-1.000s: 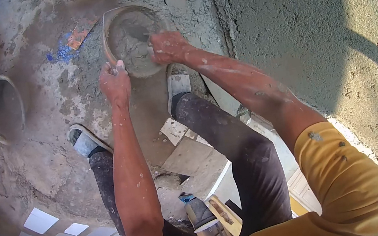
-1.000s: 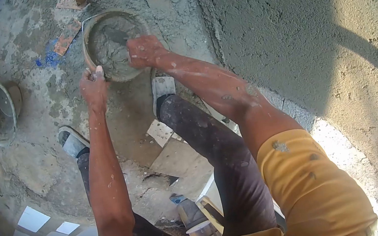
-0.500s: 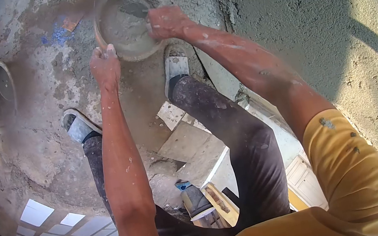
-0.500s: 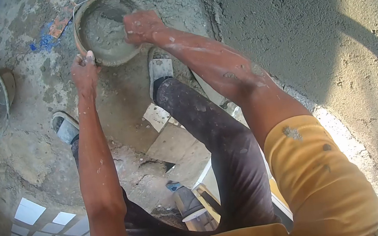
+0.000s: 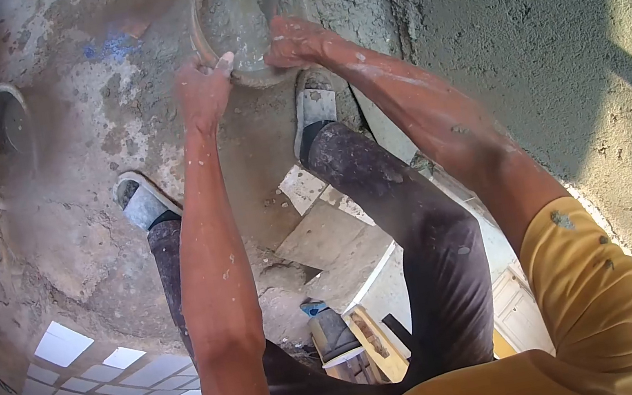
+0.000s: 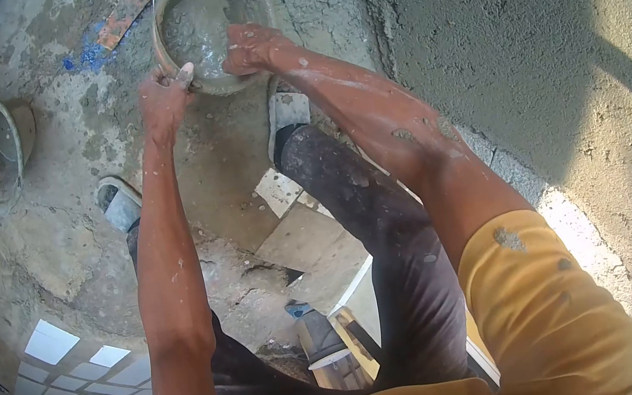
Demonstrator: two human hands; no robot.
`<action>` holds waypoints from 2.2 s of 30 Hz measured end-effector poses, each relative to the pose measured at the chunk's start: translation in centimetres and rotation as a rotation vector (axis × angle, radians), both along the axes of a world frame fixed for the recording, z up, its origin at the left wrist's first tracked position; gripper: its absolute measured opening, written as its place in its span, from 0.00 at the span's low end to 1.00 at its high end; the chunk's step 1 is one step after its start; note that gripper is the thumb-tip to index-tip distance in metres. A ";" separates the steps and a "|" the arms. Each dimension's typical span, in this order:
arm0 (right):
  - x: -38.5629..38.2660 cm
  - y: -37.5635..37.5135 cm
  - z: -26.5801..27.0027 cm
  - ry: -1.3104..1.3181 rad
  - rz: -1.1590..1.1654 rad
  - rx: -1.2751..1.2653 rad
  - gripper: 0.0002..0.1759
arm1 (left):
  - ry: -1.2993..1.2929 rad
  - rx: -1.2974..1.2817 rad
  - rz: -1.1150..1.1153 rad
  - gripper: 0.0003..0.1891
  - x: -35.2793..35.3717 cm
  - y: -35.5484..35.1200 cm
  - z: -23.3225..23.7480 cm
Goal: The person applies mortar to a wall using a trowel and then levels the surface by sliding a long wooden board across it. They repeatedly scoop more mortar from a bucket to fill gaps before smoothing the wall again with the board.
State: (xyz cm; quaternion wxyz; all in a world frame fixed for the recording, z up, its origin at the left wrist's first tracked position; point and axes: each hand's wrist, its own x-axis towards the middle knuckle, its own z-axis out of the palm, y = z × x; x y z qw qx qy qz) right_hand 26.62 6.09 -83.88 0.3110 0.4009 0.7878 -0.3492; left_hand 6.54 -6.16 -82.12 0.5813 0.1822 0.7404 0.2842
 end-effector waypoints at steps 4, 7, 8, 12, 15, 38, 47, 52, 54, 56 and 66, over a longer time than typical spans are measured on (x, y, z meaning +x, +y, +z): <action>-3.2 2.4 8.3 -0.056 -0.379 -0.373 0.23 | 0.136 0.085 0.011 0.21 0.6 0.3 -0.9; -4.6 2.9 11.0 -0.019 -0.449 -0.309 0.22 | -0.018 -0.001 0.062 0.21 -1.9 -2.1 -0.8; -4.2 3.1 11.3 0.024 -0.326 -0.124 0.22 | -0.038 -0.026 0.052 0.21 -2.5 -2.5 -0.9; -4.3 4.3 10.8 -0.075 0.043 0.163 0.20 | 0.177 0.021 -0.071 0.23 -2.7 -2.7 -2.7; -4.2 2.2 7.7 -0.036 0.110 0.117 0.20 | 0.115 -0.058 -0.123 0.29 -2.9 -1.6 -1.3; -0.8 -5.1 18.4 0.233 0.167 0.124 0.20 | 0.083 -0.029 0.245 0.13 -1.6 -7.0 13.3; -3.0 -15.0 33.7 0.289 -0.090 0.054 0.20 | 0.071 0.021 0.204 0.27 -4.2 -10.5 35.4; -5.1 -13.2 51.8 0.158 -0.321 0.178 0.17 | 0.042 0.069 0.183 0.27 -6.3 -11.7 46.6; -5.3 -14.3 54.2 0.161 -0.245 0.274 0.16 | -0.016 0.104 0.162 0.30 -6.8 -11.4 52.0; -6.7 -17.2 55.5 0.313 -0.241 0.245 0.16 | 0.020 0.125 0.178 0.31 -6.9 -11.5 56.3; -10.2 -19.1 70.1 0.112 -0.459 0.086 0.24 | 0.009 0.358 0.003 0.32 -10.7 -12.3 69.7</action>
